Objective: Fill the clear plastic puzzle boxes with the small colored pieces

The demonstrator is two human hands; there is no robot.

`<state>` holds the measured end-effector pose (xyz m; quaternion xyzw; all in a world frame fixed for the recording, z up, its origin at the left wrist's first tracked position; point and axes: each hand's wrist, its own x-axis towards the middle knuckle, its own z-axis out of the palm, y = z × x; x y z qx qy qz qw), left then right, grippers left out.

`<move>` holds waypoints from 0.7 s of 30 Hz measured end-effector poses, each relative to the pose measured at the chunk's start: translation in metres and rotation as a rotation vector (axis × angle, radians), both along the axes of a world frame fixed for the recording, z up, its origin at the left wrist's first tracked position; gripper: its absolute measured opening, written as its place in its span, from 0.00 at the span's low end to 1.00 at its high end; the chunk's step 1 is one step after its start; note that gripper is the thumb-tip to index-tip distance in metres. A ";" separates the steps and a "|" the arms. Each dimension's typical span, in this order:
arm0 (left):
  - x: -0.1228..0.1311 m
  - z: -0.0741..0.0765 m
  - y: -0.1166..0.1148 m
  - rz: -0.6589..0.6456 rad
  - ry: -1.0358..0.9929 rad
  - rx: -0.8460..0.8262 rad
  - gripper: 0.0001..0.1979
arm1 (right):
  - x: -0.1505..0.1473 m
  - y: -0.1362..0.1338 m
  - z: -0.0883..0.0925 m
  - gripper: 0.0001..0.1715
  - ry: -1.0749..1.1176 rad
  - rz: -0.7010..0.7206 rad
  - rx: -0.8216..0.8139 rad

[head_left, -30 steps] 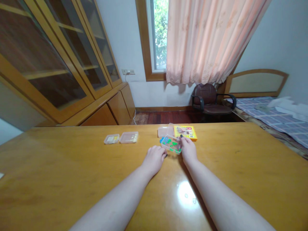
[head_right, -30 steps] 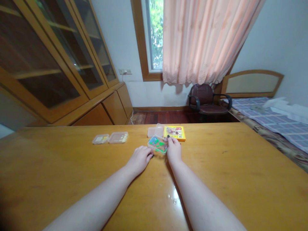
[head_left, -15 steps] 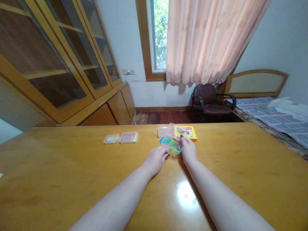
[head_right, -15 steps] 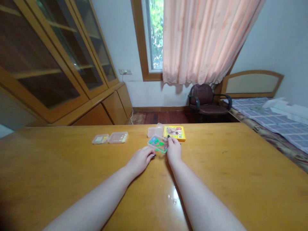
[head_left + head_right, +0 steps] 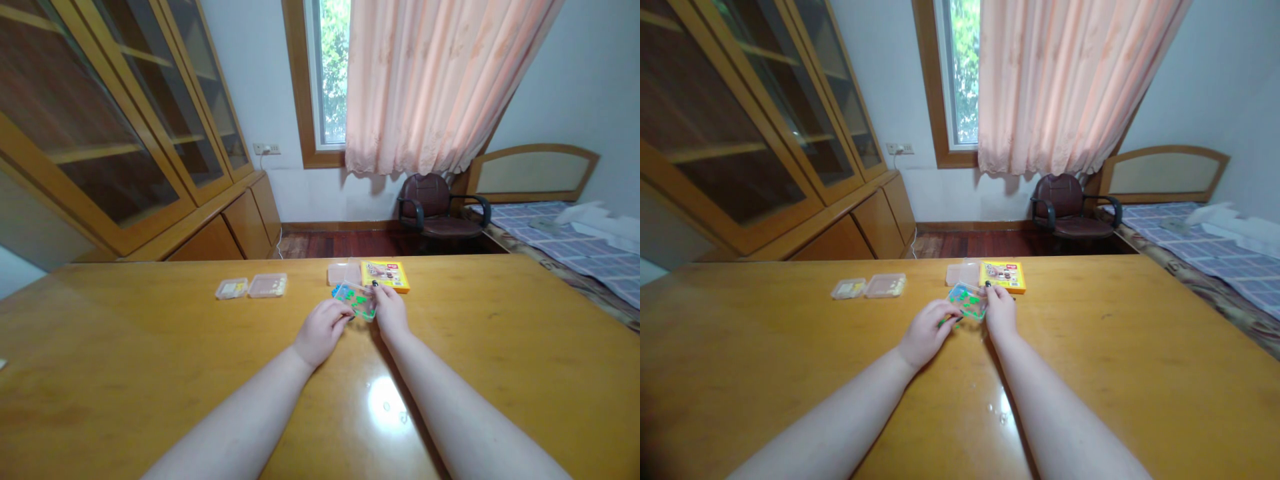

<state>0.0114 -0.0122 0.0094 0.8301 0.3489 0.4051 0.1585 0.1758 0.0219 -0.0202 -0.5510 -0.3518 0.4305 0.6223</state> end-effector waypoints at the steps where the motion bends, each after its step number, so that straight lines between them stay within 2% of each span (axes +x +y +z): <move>1: 0.000 0.000 0.000 0.003 0.004 0.003 0.06 | 0.000 0.000 0.001 0.14 -0.005 0.006 -0.002; 9: 0.000 0.000 -0.001 0.017 0.007 -0.026 0.07 | -0.003 -0.002 0.006 0.16 -0.009 0.034 -0.009; 13: -0.001 0.002 -0.002 0.049 -0.004 -0.059 0.06 | -0.004 -0.005 0.010 0.16 -0.089 0.065 -0.001; 21: 0.001 -0.002 0.003 0.026 0.083 -0.076 0.06 | -0.004 -0.005 0.003 0.15 -0.140 0.126 0.046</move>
